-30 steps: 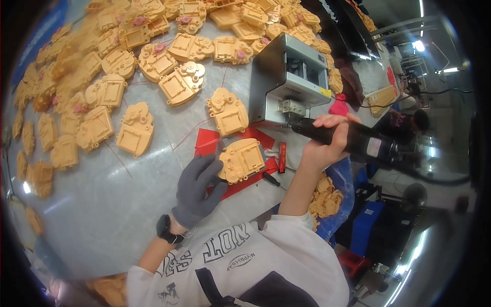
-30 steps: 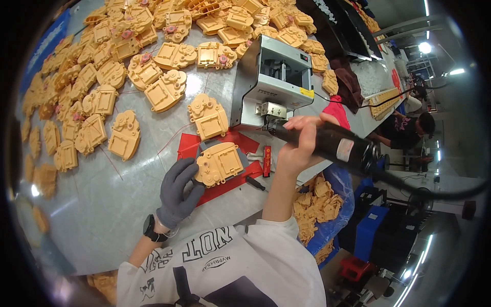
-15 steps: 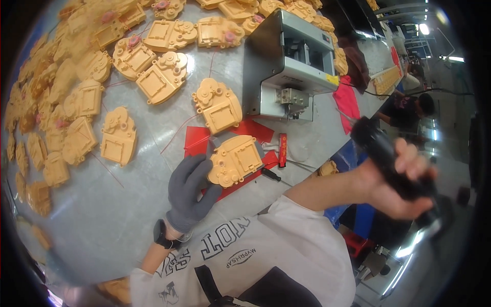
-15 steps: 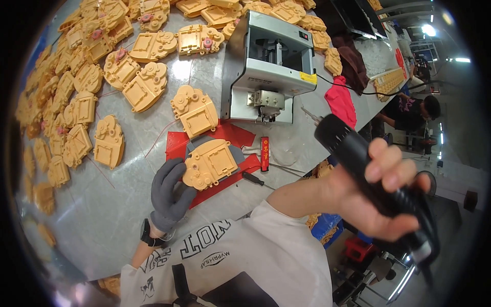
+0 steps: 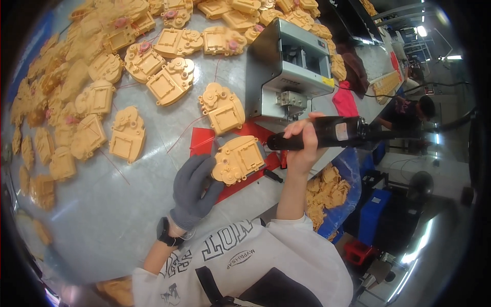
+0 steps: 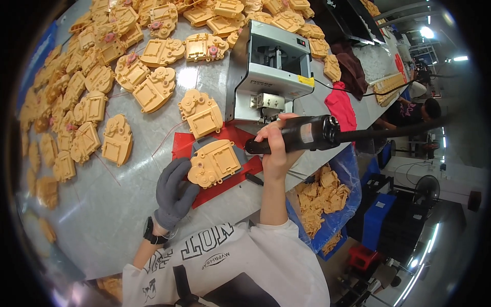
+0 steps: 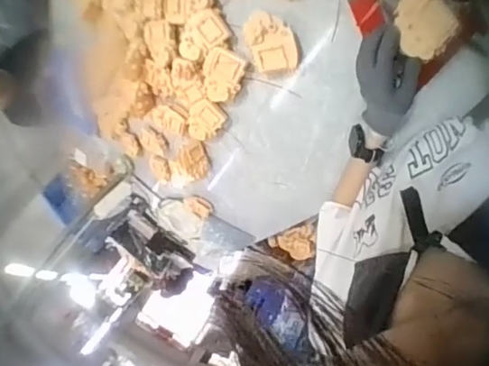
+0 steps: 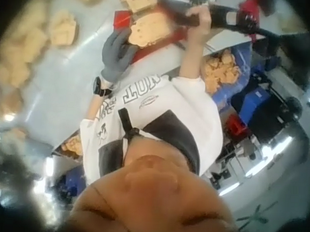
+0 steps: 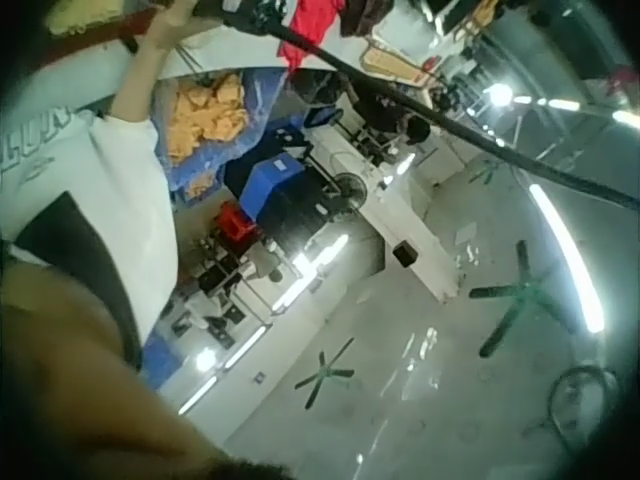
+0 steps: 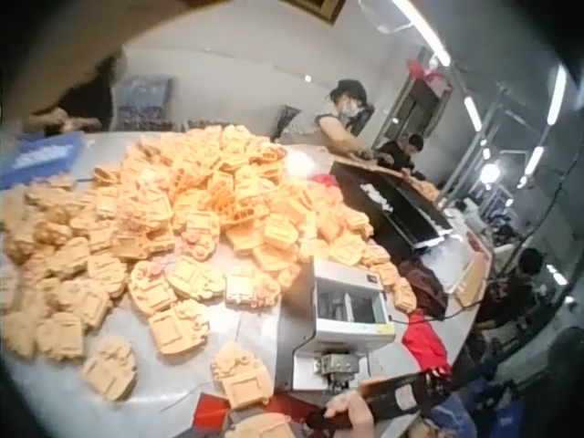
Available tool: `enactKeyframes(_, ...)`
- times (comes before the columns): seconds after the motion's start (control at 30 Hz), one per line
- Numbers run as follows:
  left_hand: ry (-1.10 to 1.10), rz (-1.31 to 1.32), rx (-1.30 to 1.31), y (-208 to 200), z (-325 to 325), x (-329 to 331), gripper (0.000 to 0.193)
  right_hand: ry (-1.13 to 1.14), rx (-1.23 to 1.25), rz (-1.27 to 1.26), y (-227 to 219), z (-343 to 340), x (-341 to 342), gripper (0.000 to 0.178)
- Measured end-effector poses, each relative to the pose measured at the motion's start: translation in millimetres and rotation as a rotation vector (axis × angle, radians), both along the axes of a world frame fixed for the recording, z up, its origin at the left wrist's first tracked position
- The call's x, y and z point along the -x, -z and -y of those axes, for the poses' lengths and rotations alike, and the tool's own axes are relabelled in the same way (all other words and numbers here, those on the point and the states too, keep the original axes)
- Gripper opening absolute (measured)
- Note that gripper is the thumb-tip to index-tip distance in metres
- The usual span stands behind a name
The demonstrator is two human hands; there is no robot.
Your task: The person assembles yellow plastic toy parts by securing them with screws using an electric screwdriver at a factory workstation.
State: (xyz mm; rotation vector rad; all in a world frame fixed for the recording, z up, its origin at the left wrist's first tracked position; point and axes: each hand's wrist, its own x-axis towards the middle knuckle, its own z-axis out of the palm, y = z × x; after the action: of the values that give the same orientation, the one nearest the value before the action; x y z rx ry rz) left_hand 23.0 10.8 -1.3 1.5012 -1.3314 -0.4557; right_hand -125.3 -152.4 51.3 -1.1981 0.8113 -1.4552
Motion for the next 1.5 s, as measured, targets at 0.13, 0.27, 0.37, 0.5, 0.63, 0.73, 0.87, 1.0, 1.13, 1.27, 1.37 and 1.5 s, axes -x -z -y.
enactKeyframes(0.13, 0.013, 0.000, -0.015, 3, -1, 1, 0.048, -0.010, 0.075, 0.110, -9, 2, 3, 0.033)
enactKeyframes(0.27, 0.018, -0.034, -0.025, -1, -1, 0, 0.047, -0.049, 0.303, 0.141, -40, 10, 15, 0.035)
enactKeyframes(0.37, 0.005, -0.004, -0.009, -3, -3, -1, 0.047, -0.023, 0.561, 0.244, -94, 33, 23, 0.038)
enactKeyframes(0.5, 0.023, -0.015, -0.003, -2, -3, 6, 0.046, 0.233, 0.496, 0.217, -126, 94, 17, 0.031)
enactKeyframes(0.63, 0.020, -0.050, -0.014, -1, -4, -2, 0.045, 0.334, 0.488, 0.062, -96, 107, 12, 0.018)
enactKeyframes(0.73, 0.030, -0.064, -0.040, -9, -6, 1, 0.044, 0.353, 0.403, 0.248, -127, 68, 39, 0.029)
enactKeyframes(0.87, 0.025, -0.049, -0.011, -4, 1, 0, 0.043, 0.189, 0.520, 0.232, -117, 43, 55, 0.032)
enactKeyframes(1.0, -0.032, 0.002, 0.041, -1, 1, 0, 0.044, 0.032, 0.393, 0.171, -82, 36, 30, 0.035)
enactKeyframes(1.13, 0.023, -0.039, -0.021, -4, 0, 0, 0.044, -0.073, 0.387, 0.111, -70, 39, 22, 0.030)
enactKeyframes(1.27, -0.018, -0.009, 0.075, -2, 1, 2, 0.045, -0.040, 0.293, 0.107, -62, 48, 4, 0.028)
enactKeyframes(1.37, -0.030, -0.002, 0.066, -1, -2, 1, 0.045, -0.006, 0.196, 0.099, -60, 44, -4, 0.028)
enactKeyframes(1.5, -0.011, -0.020, 0.058, -6, 1, -1, 0.045, -0.198, 0.184, 0.092, -56, 15, 22, 0.026)
